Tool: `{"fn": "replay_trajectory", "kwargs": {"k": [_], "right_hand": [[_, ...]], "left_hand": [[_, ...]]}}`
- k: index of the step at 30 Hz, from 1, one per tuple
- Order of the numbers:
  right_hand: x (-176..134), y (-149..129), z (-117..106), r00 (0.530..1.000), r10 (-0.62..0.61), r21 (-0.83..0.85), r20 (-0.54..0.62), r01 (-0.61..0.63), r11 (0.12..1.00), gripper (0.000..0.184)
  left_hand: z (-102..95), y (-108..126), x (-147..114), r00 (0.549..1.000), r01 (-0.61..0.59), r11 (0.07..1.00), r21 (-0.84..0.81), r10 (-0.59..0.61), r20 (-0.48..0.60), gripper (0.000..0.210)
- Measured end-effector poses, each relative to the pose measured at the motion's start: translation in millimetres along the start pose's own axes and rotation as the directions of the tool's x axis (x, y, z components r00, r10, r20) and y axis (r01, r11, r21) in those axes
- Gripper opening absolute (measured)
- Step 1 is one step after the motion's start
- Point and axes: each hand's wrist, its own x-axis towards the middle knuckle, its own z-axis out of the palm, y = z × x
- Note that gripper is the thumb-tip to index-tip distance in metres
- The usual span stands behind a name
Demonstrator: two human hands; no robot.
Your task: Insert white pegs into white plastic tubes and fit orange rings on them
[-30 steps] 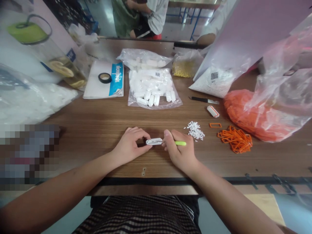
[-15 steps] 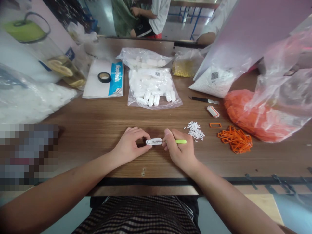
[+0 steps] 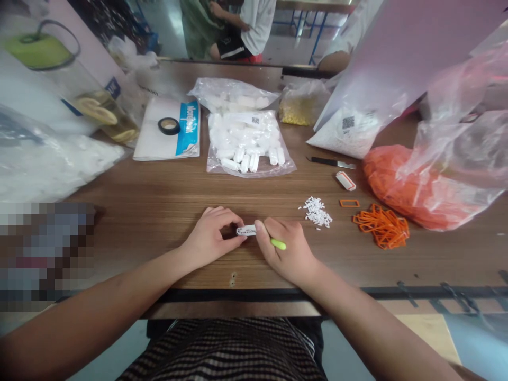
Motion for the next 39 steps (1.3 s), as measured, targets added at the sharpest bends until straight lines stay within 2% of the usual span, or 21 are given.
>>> {"fn": "replay_trajectory", "kwargs": {"k": [6, 8, 20, 26, 39], "right_hand": [[1, 5, -1, 0.977, 0.18, 0.212, -0.116, -0.153, 0.965, 0.038], [1, 7, -1, 0.969, 0.215, 0.262, -0.12, -0.178, 0.948, 0.04], [2, 8, 3, 0.968, 0.244, 0.219, -0.063, -0.225, 0.949, 0.04], [2, 7, 0, 0.944, 0.296, 0.286, -0.145, -0.246, 0.926, 0.041], [2, 11, 3, 0.957, 0.267, 0.238, -0.112, -0.235, 0.942, 0.04]], "left_hand": [[-0.9, 0, 0, 1.0, -0.01, 1.0, 0.0, 0.01, 0.007, 0.007], [-1.0, 0, 0, 1.0, -0.009, 1.0, -0.005, 0.009, 0.008, 0.007], [-1.2, 0, 0, 1.0, -0.021, 1.0, -0.016, 0.02, -0.006, 0.009], [-1.8, 1, 0, 1.0, -0.016, 1.0, -0.008, 0.016, 0.003, 0.008], [-1.7, -1, 0, 1.0, -0.016, 1.0, -0.004, 0.016, 0.013, 0.008]]}}
